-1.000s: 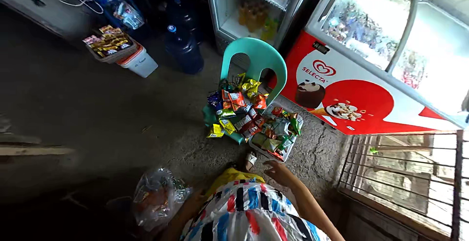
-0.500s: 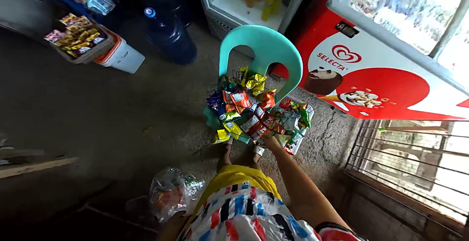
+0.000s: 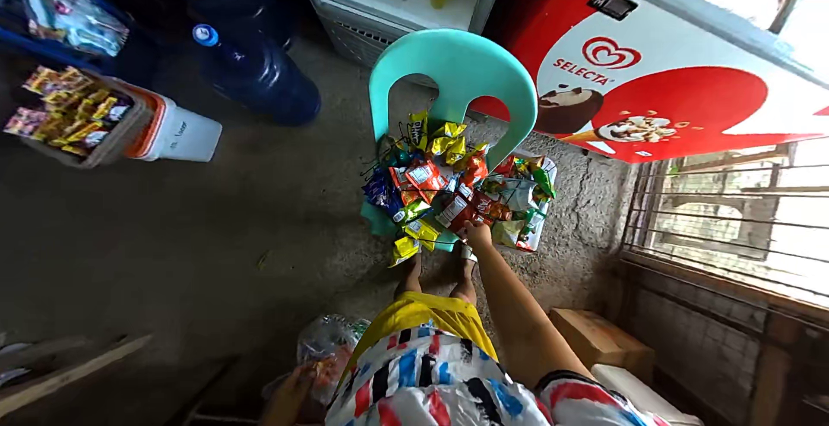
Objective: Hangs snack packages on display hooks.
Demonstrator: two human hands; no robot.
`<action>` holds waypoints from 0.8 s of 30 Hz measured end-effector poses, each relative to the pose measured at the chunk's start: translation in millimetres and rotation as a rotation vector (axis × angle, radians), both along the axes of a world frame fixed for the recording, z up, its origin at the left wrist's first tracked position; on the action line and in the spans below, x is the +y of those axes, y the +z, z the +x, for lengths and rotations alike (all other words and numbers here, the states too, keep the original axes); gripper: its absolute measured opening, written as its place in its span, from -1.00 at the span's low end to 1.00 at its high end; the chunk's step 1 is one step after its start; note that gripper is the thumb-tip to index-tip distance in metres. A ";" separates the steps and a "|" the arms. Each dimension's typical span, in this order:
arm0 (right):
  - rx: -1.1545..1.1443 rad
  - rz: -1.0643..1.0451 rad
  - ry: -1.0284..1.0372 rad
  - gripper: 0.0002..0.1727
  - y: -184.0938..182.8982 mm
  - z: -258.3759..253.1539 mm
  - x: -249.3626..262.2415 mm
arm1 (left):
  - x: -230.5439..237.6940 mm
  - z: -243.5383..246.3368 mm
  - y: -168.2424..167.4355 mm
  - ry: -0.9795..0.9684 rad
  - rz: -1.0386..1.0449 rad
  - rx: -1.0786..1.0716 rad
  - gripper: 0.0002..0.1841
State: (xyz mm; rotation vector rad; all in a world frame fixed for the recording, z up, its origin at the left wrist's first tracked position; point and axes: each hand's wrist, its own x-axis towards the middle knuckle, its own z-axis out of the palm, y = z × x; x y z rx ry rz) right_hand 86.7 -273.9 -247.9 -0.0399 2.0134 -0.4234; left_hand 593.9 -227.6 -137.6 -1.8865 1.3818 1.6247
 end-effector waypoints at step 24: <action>0.094 -0.477 -0.322 -0.66 151.6 13.2 200.0 | -125.6 -167.9 10.9 -0.552 -0.152 0.216 -0.59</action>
